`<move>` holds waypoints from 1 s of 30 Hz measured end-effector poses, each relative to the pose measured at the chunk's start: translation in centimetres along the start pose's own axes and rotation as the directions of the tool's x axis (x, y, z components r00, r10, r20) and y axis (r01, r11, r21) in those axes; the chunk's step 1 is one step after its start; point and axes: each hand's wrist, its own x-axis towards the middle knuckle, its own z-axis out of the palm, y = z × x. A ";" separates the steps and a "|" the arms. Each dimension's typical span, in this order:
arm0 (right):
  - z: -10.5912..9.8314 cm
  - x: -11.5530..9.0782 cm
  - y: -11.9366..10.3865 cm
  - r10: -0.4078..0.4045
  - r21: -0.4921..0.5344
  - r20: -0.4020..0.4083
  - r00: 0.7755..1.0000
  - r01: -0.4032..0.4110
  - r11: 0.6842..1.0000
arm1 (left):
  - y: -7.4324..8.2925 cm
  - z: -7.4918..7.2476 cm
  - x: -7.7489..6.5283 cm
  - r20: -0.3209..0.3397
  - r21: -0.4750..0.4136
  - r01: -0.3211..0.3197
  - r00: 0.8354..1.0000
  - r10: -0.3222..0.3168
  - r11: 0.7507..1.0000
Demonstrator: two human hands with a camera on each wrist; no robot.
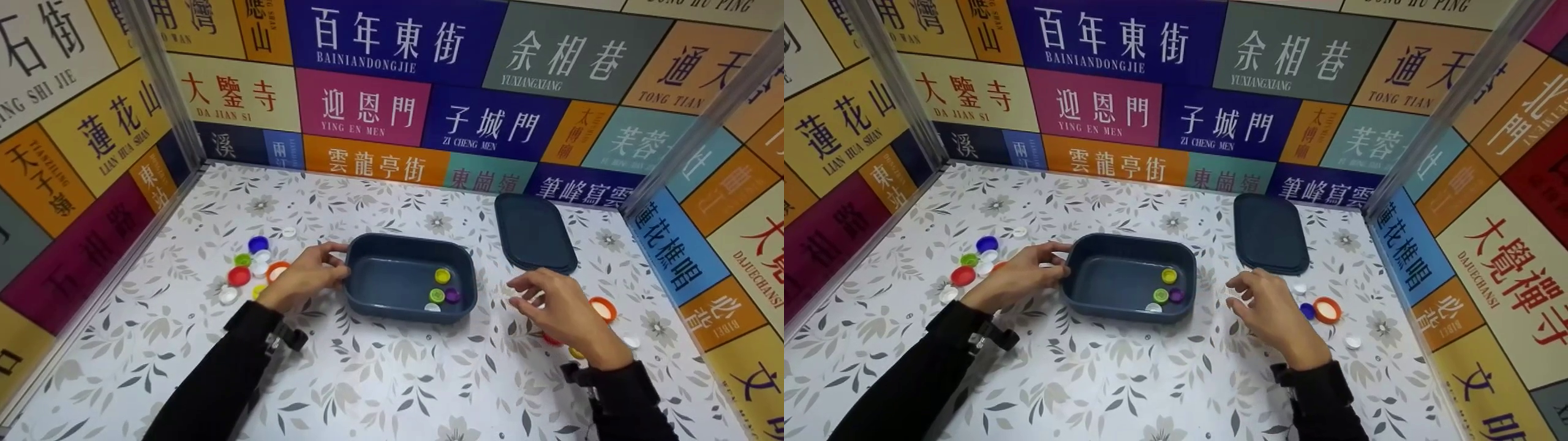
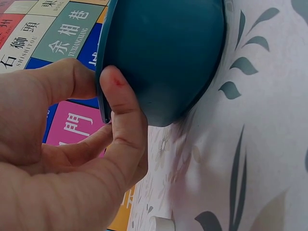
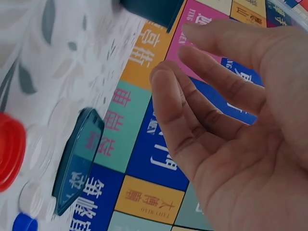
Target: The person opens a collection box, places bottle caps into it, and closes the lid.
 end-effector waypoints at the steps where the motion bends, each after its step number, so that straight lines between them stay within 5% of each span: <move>1: -0.1 -0.3 0.3 0.017 -0.009 0.009 1.000 -0.017 1.000 | 0.0 0.0 0.0 0.000 0.005 0.003 1.000 -0.003 1.000; 12: -1.2 -2.4 2.7 0.149 -0.070 0.089 0.985 -0.143 0.987 | -0.2 -0.1 0.1 -0.003 -0.016 0.015 1.000 -0.015 1.000; 20: -2.0 -2.4 4.2 0.237 -0.071 0.253 0.938 -0.227 0.971 | 0.0 -0.5 -0.1 -0.024 -0.003 0.014 1.000 -0.014 1.000; 30: -1.9 -2.5 5.2 0.296 -0.125 0.297 0.908 -0.270 0.955 | -0.2 -0.1 0.0 -0.029 -0.011 0.018 0.999 -0.018 1.000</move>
